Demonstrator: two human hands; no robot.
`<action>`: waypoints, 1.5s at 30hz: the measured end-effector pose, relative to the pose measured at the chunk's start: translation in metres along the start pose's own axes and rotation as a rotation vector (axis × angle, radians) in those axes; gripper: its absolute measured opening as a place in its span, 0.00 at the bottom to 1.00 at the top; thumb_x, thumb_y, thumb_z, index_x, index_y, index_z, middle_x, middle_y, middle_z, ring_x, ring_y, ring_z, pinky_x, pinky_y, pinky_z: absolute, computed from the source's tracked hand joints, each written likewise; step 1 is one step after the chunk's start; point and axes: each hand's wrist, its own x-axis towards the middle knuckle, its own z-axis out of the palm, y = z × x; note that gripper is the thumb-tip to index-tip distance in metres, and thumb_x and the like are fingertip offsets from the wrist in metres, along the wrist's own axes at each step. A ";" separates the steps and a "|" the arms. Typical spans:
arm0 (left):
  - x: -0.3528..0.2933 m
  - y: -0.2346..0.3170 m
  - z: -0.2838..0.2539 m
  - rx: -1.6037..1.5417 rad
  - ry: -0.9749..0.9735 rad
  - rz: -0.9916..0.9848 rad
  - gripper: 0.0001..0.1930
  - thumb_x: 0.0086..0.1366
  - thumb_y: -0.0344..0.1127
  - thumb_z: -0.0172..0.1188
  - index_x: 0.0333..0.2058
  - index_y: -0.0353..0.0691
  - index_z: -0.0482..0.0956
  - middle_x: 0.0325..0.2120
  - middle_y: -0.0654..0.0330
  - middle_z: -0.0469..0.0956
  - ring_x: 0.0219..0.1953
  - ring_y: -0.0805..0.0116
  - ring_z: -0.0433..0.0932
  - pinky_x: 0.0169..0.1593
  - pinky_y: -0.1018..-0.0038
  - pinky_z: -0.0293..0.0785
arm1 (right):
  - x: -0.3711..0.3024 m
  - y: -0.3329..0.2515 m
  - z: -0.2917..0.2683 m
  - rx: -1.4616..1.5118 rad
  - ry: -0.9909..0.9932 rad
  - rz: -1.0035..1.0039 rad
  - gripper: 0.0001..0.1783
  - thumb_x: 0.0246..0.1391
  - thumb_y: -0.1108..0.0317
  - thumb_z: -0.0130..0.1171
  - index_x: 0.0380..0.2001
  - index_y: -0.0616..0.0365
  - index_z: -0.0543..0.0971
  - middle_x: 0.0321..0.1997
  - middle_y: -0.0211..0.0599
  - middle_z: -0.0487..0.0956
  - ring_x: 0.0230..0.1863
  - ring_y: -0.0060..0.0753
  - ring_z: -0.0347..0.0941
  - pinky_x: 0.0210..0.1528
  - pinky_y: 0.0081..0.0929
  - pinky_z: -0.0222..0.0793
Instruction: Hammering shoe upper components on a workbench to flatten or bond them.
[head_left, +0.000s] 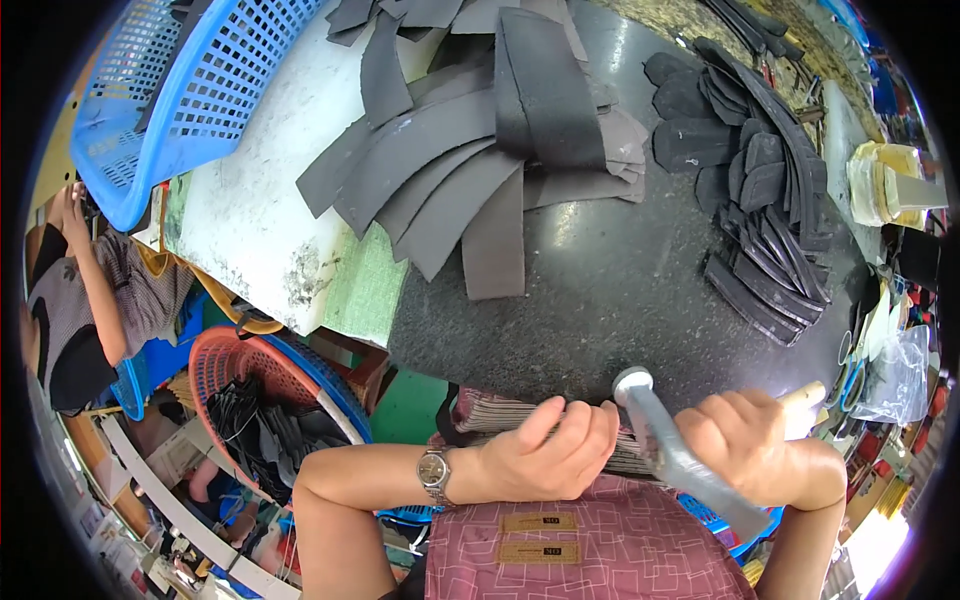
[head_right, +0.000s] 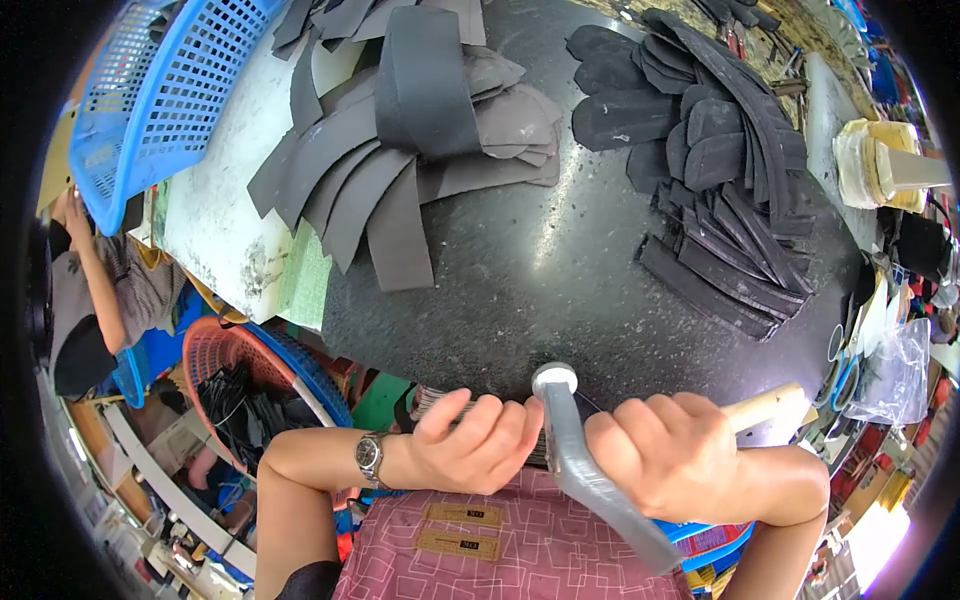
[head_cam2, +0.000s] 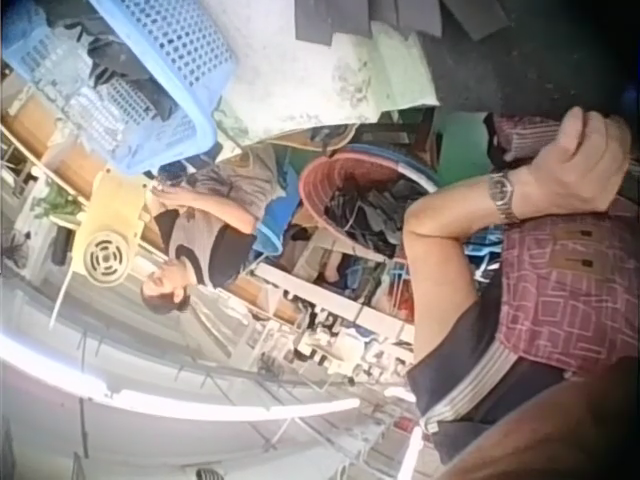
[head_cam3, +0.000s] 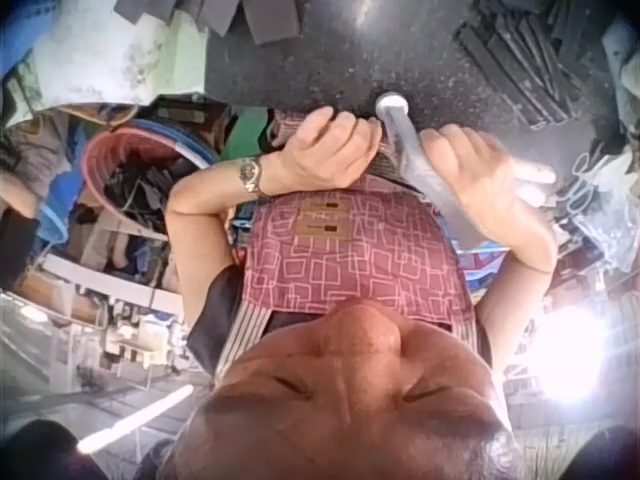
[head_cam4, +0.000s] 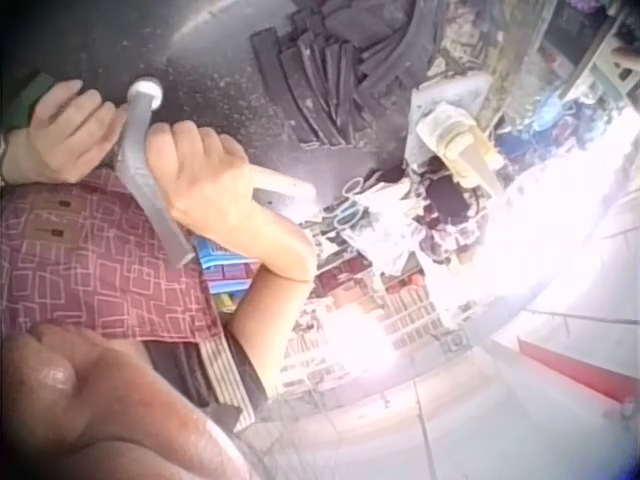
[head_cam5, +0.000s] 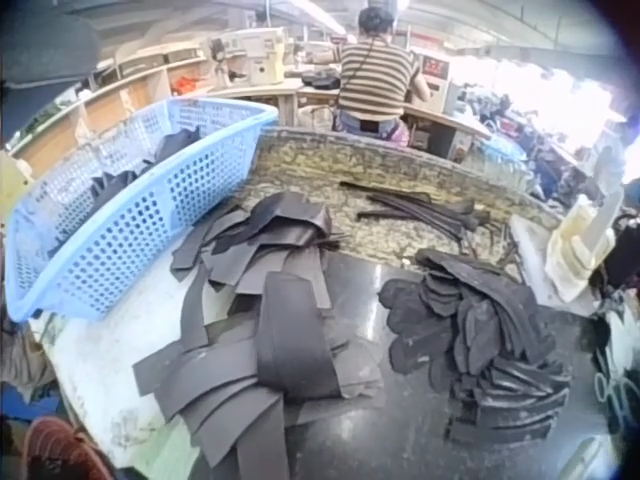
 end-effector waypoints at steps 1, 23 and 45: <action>0.000 0.000 0.001 0.042 -0.020 0.074 0.08 0.52 0.37 0.55 0.28 0.40 0.78 0.29 0.65 0.75 0.33 0.71 0.71 0.46 0.70 0.64 | 0.001 -0.003 0.000 -0.027 -0.033 -0.014 0.14 0.31 0.64 0.55 0.26 0.57 0.70 0.17 0.24 0.60 0.14 0.20 0.62 0.14 0.20 0.55; 0.030 -0.003 0.001 -0.278 -0.176 -0.055 0.17 0.51 0.35 0.57 0.39 0.32 0.74 0.32 0.57 0.72 0.32 0.66 0.69 0.34 0.72 0.63 | -0.045 0.000 0.020 0.132 0.169 0.312 0.14 0.35 0.72 0.61 0.28 0.59 0.70 0.19 0.41 0.68 0.21 0.49 0.68 0.21 0.42 0.61; 0.120 0.032 0.057 -0.716 -0.519 0.113 0.24 0.45 0.28 0.67 0.44 0.35 0.73 0.25 0.58 0.73 0.29 0.60 0.72 0.34 0.68 0.70 | -0.149 -0.009 0.023 0.297 0.265 0.498 0.12 0.38 0.65 0.58 0.28 0.57 0.71 0.17 0.31 0.65 0.16 0.32 0.70 0.17 0.30 0.65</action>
